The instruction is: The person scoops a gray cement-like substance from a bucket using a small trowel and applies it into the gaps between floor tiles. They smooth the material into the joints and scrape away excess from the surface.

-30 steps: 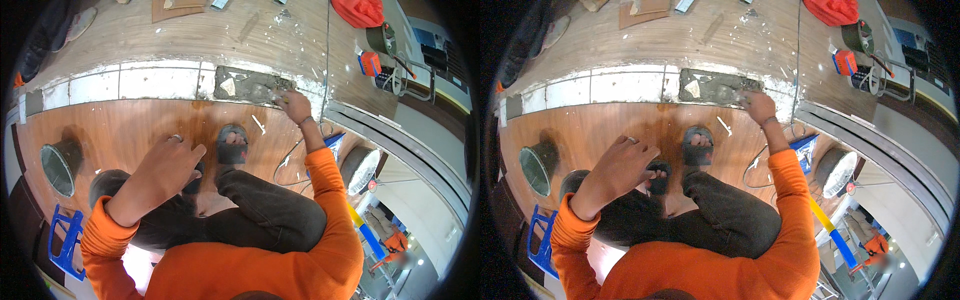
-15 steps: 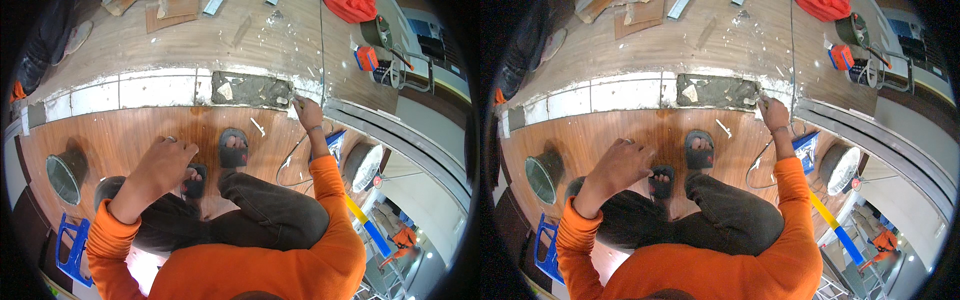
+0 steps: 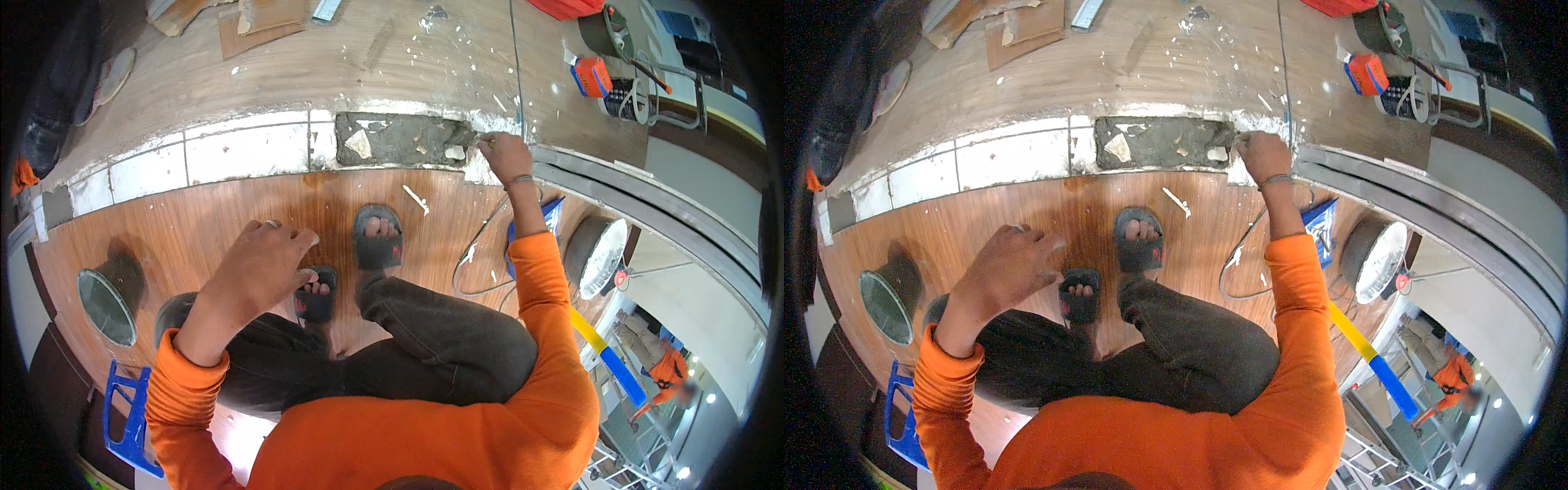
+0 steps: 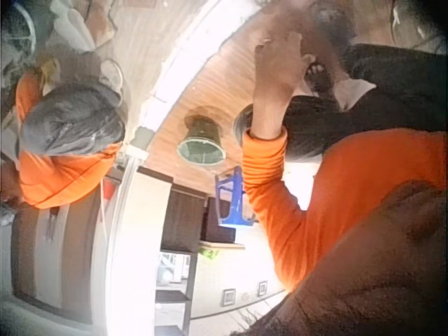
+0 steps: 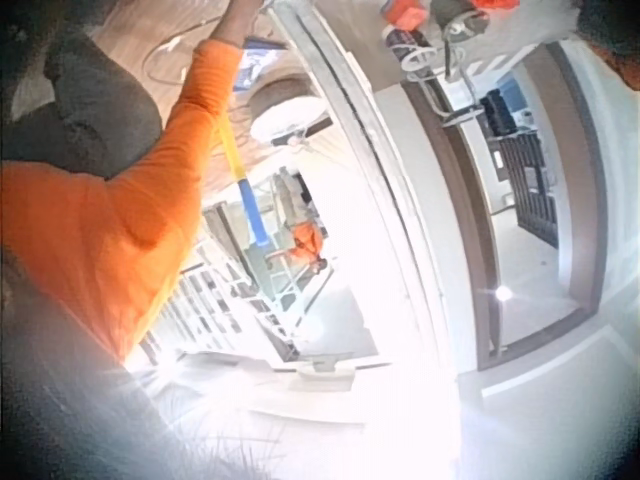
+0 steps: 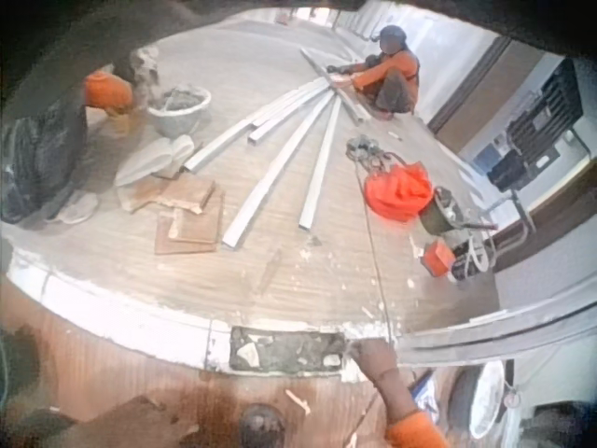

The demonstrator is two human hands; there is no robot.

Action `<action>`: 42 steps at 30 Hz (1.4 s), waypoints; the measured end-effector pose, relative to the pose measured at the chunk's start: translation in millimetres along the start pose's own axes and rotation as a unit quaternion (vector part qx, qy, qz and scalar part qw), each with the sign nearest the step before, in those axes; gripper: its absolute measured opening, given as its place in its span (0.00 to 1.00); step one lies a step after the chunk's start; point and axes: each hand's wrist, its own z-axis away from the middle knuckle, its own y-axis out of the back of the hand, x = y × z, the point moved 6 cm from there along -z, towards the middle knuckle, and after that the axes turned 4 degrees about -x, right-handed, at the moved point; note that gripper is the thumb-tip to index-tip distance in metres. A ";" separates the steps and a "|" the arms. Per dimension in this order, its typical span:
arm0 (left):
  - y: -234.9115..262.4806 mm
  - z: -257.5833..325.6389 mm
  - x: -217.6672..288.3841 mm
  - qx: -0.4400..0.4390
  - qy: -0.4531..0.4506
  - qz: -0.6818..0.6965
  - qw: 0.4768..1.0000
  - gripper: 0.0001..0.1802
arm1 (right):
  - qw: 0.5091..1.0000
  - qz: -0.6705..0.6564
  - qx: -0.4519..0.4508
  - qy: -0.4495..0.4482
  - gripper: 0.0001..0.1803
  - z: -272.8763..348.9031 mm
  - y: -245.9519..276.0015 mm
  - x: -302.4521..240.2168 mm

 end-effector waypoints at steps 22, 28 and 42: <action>-1.5 -12.2 3.5 -0.021 -0.002 -0.033 0.999 0.27 | 0.998 0.045 0.034 0.039 0.12 19.5 -8.0 -20.7; 0.2 -19.3 -6.1 -0.011 -0.006 -0.016 1.000 0.25 | 0.999 0.036 0.007 0.039 0.11 23.5 -18.5 -9.5; 20.8 -35.8 -11.1 0.045 -0.035 0.020 0.998 0.22 | 1.000 0.018 -0.008 -0.018 0.13 2.3 -4.9 -33.9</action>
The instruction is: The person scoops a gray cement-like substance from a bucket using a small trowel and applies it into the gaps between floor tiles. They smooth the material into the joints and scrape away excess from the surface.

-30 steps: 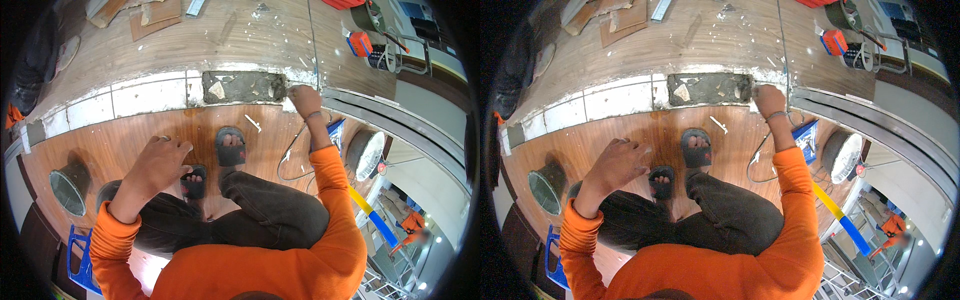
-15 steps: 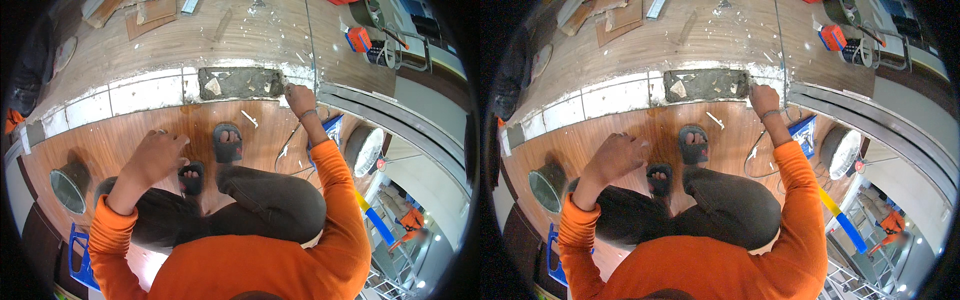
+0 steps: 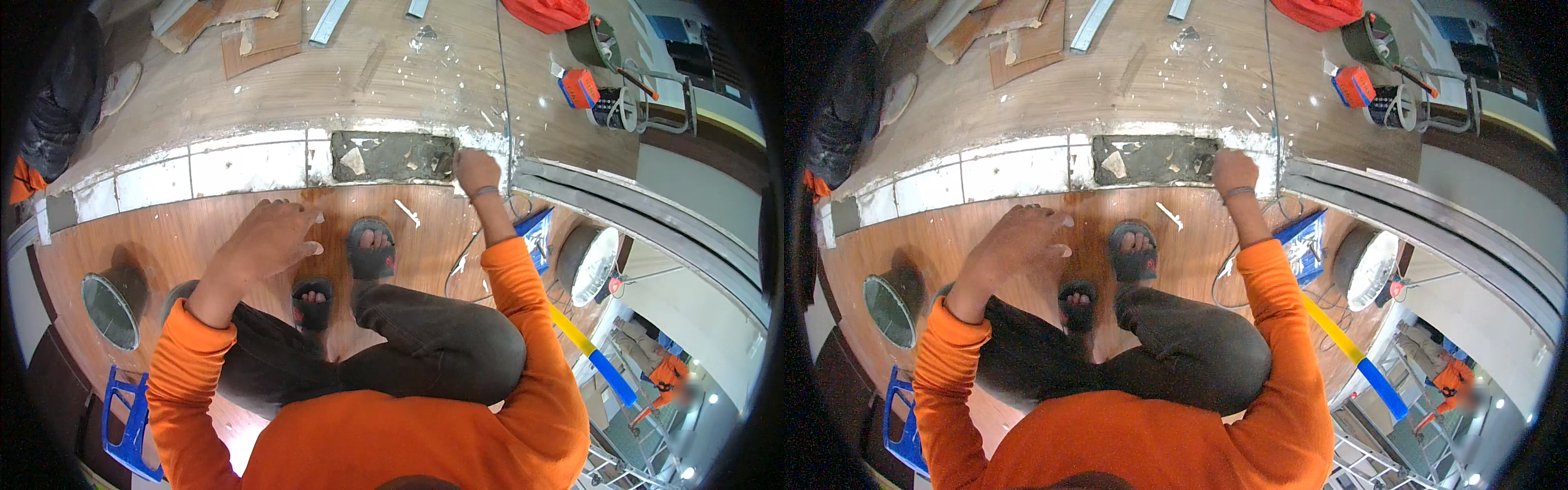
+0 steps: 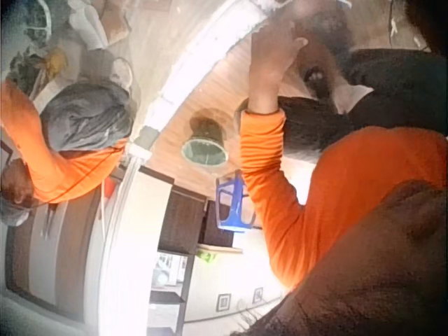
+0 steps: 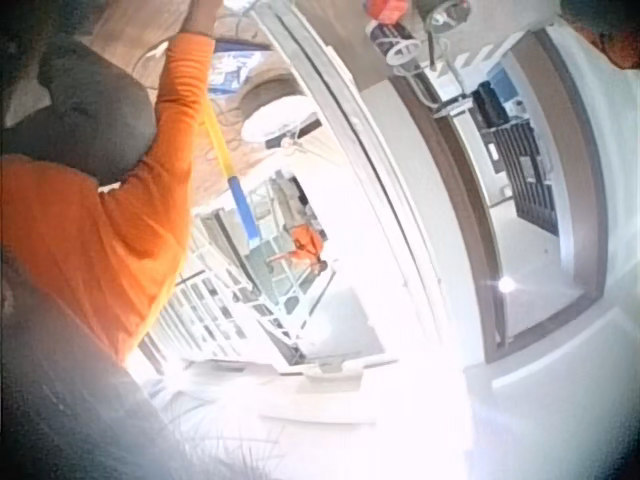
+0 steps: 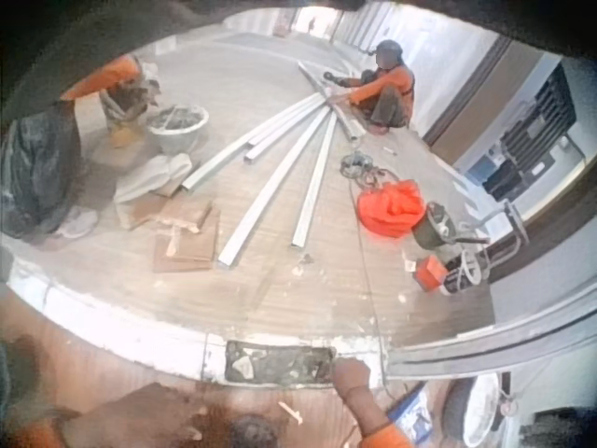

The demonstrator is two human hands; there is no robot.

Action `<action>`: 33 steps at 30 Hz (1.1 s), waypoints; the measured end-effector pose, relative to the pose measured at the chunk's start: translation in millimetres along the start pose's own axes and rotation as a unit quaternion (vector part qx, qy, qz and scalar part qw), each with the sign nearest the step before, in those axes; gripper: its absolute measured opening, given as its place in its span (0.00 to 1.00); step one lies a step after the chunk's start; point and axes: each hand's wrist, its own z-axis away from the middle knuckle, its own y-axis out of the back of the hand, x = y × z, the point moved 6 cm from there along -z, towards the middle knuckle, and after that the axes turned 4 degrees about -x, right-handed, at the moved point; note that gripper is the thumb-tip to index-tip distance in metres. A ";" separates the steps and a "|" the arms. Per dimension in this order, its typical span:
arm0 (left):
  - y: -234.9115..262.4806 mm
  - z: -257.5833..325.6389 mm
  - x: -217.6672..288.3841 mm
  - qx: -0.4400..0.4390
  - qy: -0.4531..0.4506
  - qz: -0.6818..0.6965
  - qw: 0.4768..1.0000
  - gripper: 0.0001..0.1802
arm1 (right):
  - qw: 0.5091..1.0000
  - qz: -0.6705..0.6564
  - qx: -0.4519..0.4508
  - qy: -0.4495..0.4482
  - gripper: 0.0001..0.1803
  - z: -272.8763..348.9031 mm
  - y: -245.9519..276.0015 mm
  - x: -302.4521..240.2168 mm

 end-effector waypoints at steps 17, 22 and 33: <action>-4.1 14.5 0.5 -0.026 0.019 -0.005 0.999 0.25 | 0.987 -0.149 0.055 -0.028 0.17 43.3 -9.2 61.0; -12.7 6.7 4.6 -0.043 0.004 -0.021 0.999 0.25 | 0.994 -0.097 0.035 -0.027 0.16 42.6 -16.2 55.7; -9.1 9.1 -3.6 -0.017 0.003 0.004 1.000 0.25 | 0.995 -0.087 0.030 0.026 0.12 24.8 -10.3 28.9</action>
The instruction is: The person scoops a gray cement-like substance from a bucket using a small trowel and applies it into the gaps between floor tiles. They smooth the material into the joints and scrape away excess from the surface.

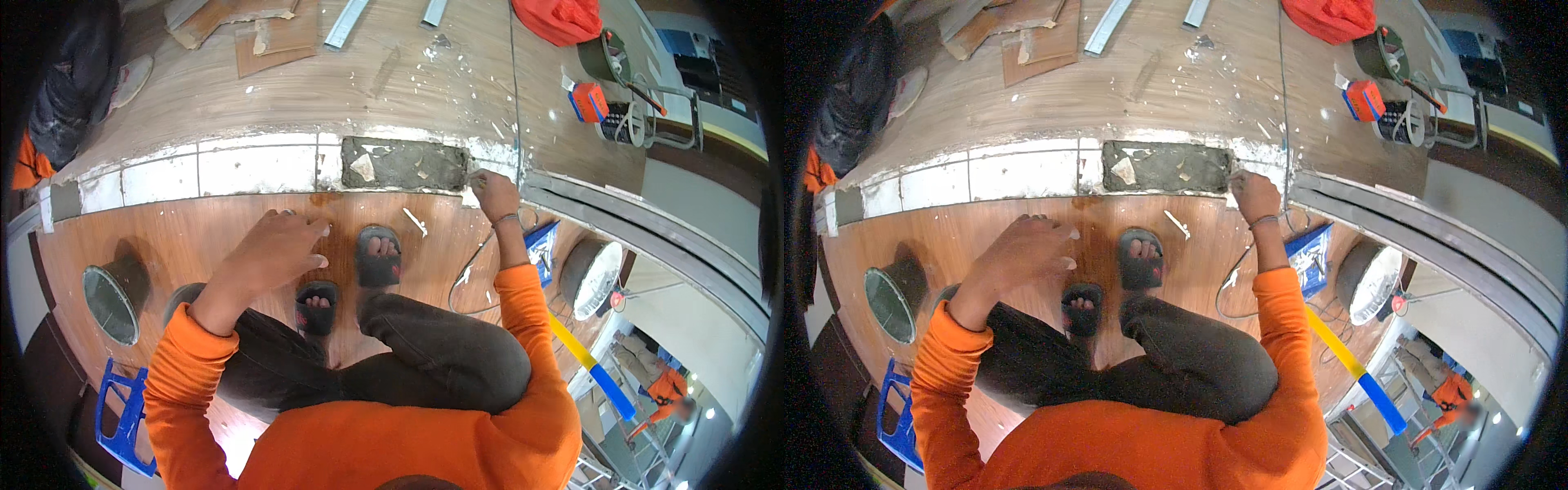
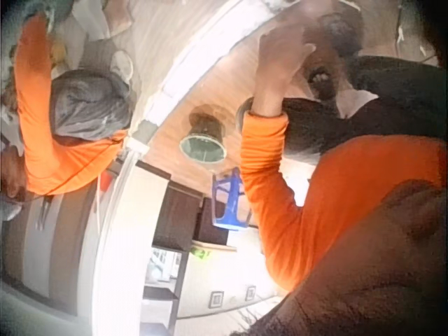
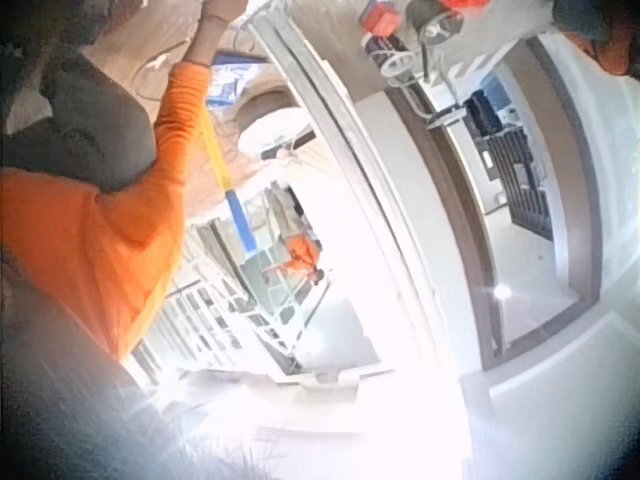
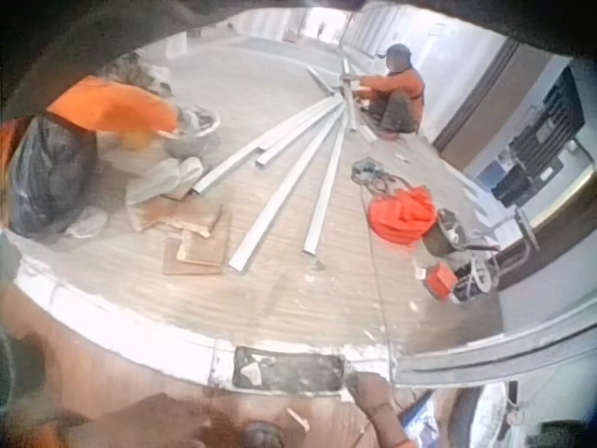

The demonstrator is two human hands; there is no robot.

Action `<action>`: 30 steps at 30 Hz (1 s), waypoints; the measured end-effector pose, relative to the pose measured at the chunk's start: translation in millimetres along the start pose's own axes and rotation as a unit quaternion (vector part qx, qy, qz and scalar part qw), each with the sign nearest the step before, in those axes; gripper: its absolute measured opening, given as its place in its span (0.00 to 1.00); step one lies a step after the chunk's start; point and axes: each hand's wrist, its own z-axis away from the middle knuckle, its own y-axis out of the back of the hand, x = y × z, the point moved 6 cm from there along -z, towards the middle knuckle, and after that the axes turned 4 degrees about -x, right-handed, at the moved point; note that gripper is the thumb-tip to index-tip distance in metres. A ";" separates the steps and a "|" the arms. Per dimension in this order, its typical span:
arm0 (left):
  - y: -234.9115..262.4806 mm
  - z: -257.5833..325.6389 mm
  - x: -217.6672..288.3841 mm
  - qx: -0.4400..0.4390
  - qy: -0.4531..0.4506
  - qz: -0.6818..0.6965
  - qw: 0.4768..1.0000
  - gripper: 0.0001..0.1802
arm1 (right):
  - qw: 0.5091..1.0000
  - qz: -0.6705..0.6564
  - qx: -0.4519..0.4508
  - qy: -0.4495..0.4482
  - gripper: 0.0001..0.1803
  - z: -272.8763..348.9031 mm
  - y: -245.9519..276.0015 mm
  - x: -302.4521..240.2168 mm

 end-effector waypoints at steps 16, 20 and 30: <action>2.3 -0.2 7.8 0.001 0.002 -0.020 1.000 0.23 | 0.999 0.033 0.038 -0.012 0.13 23.2 21.3 8.7; 2.3 -5.5 9.2 -0.039 0.019 -0.015 0.999 0.23 | 0.997 0.069 0.009 -0.041 0.14 20.5 -7.8 -3.0; 2.2 -1.1 6.5 0.002 -0.008 -0.010 1.000 0.23 | 0.996 0.079 0.035 -0.003 0.16 -0.6 8.9 -14.1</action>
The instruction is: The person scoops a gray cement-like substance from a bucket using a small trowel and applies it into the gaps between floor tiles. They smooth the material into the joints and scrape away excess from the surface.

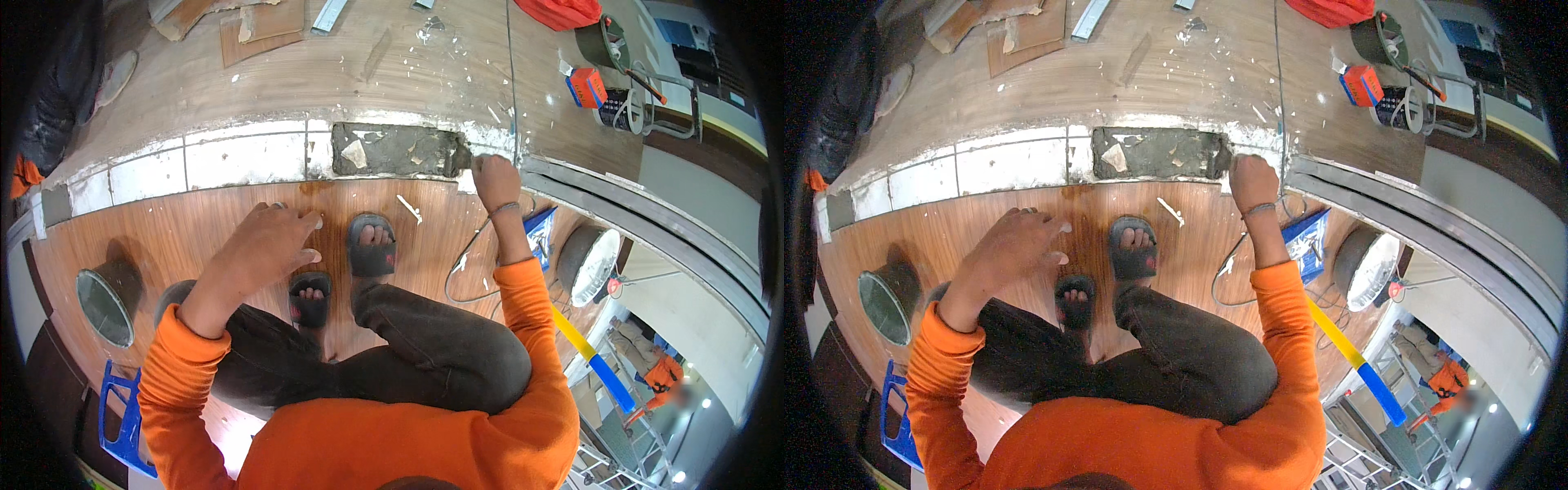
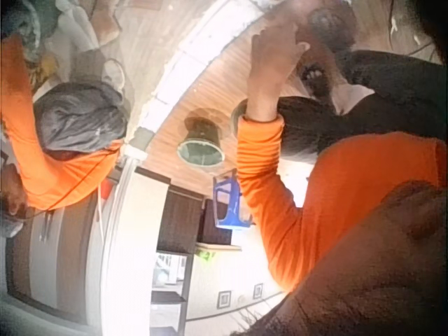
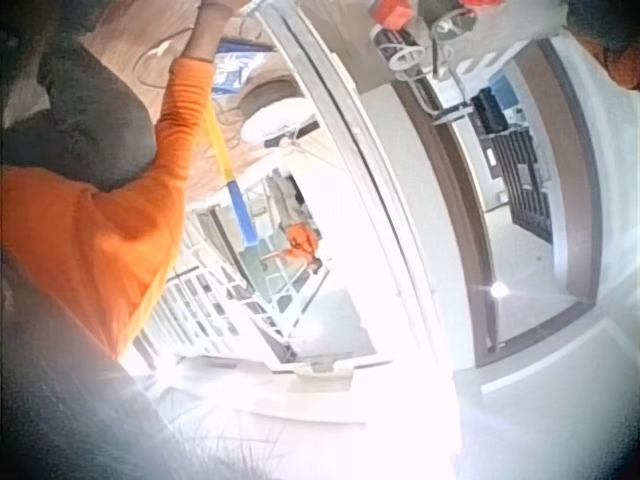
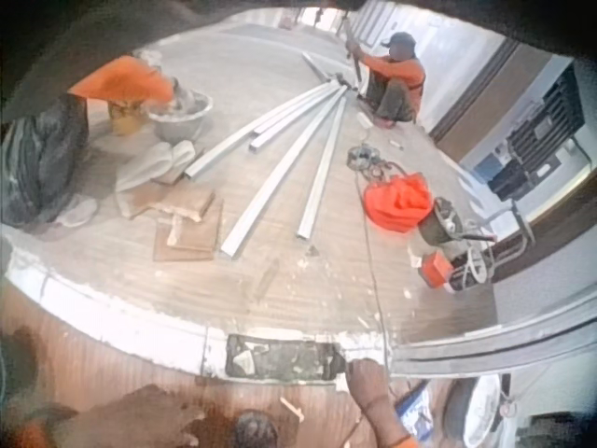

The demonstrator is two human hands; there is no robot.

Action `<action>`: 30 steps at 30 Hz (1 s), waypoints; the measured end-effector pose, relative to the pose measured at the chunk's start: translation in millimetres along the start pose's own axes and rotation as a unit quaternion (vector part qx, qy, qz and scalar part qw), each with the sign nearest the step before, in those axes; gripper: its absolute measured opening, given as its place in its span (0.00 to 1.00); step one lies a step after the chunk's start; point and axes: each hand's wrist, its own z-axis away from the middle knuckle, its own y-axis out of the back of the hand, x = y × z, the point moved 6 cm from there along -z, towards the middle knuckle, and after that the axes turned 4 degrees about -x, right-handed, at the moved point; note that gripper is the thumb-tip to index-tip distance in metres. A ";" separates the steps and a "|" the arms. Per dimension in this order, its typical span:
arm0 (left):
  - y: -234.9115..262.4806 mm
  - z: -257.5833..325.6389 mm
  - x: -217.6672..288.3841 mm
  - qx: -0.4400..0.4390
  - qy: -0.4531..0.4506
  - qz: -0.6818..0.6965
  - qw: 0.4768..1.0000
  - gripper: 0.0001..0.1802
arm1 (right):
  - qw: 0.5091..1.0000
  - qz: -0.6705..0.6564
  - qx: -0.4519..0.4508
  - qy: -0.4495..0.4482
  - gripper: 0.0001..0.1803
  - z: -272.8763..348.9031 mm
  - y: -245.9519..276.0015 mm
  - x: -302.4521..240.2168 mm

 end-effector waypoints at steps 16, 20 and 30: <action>1.5 6.9 -2.2 -0.012 0.018 0.009 1.000 0.24 | 0.999 0.038 -0.030 0.009 0.13 -45.4 15.3 20.7; -0.7 9.7 -3.6 0.033 -0.003 -0.005 0.999 0.23 | 0.999 0.035 -0.025 0.026 0.12 -28.4 33.6 -0.2; -5.2 3.5 -7.1 0.024 0.000 -0.001 1.000 0.21 | 0.992 -0.060 0.056 0.095 0.15 -10.6 15.7 -11.6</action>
